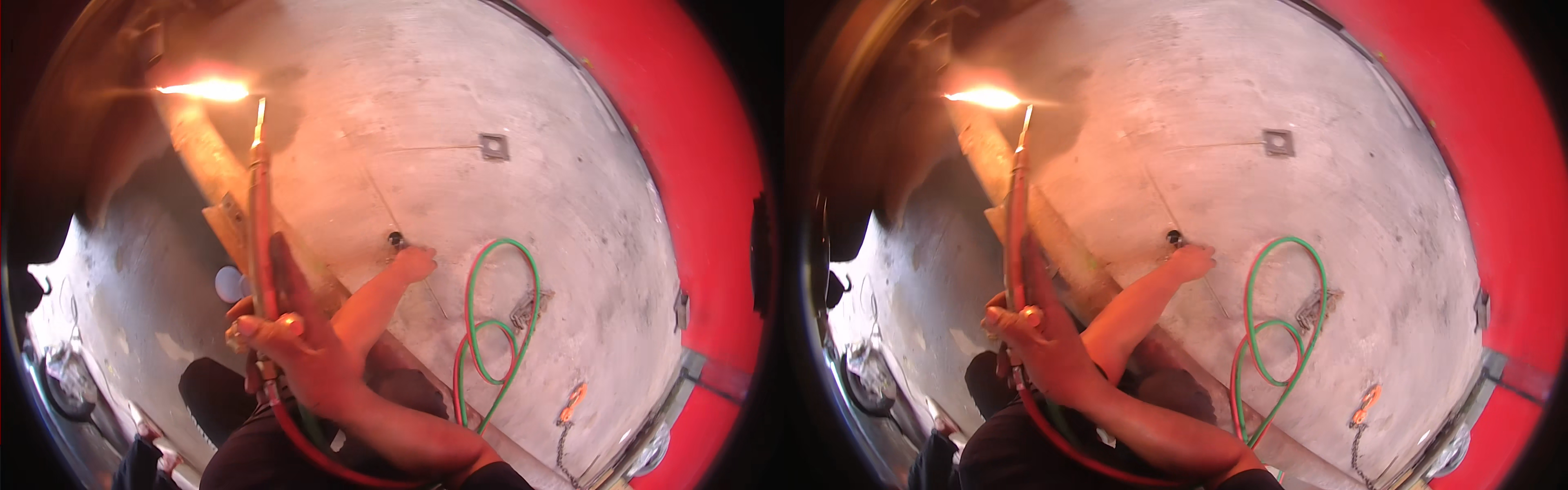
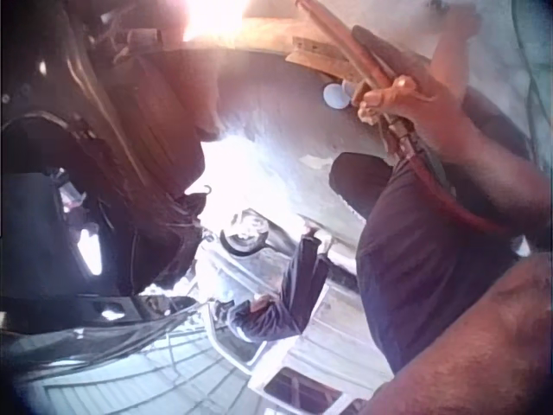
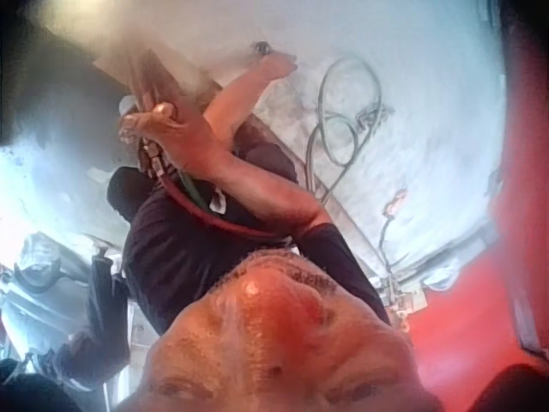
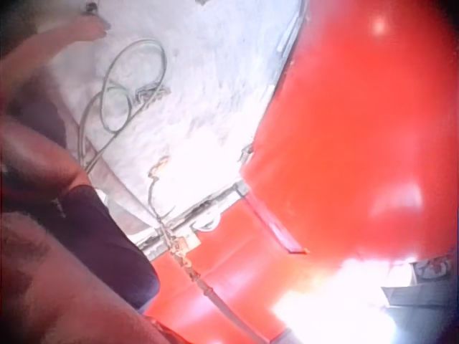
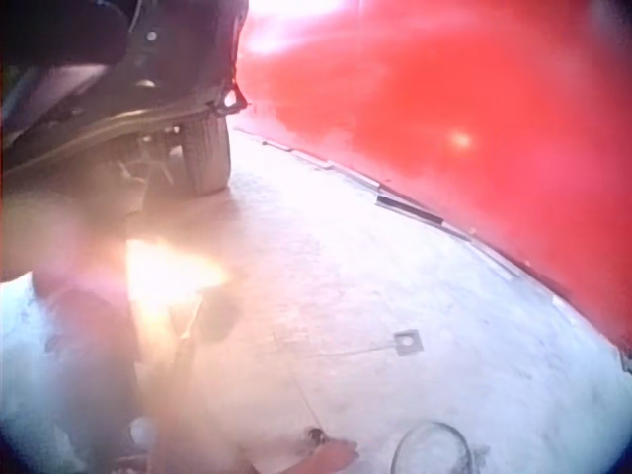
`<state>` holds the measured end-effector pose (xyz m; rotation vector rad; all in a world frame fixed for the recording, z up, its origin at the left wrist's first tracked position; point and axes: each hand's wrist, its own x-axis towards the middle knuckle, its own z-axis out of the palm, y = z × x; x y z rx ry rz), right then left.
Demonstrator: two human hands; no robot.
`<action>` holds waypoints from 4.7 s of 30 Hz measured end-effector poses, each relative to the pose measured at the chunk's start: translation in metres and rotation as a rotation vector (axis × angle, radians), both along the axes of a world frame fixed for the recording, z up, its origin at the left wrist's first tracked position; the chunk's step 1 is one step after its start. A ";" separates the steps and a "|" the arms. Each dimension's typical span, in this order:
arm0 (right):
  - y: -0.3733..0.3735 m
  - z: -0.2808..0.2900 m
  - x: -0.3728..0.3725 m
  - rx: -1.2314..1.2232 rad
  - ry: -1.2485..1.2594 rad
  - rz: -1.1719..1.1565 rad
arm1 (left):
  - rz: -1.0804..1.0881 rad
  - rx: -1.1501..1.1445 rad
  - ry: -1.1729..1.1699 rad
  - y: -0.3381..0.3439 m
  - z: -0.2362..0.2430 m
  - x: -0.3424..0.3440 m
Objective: The person scrapes a metal pipe with a chisel, lights a gas torch using a striker, and welds a metal bracket onto the pipe using the torch and a filler rod.
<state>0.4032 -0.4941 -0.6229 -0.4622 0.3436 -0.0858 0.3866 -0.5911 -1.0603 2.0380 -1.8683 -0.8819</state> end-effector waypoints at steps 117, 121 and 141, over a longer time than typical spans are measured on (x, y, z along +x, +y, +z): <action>0.049 0.010 0.006 -0.349 0.212 0.070 | 1.568 -1.618 0.145 0.366 0.492 0.276; 0.048 0.013 0.007 -0.350 0.216 0.059 | 1.575 -1.613 0.147 0.365 0.492 0.276; 0.048 0.012 0.004 -0.350 0.218 0.056 | 1.549 -1.661 0.162 0.365 0.493 0.276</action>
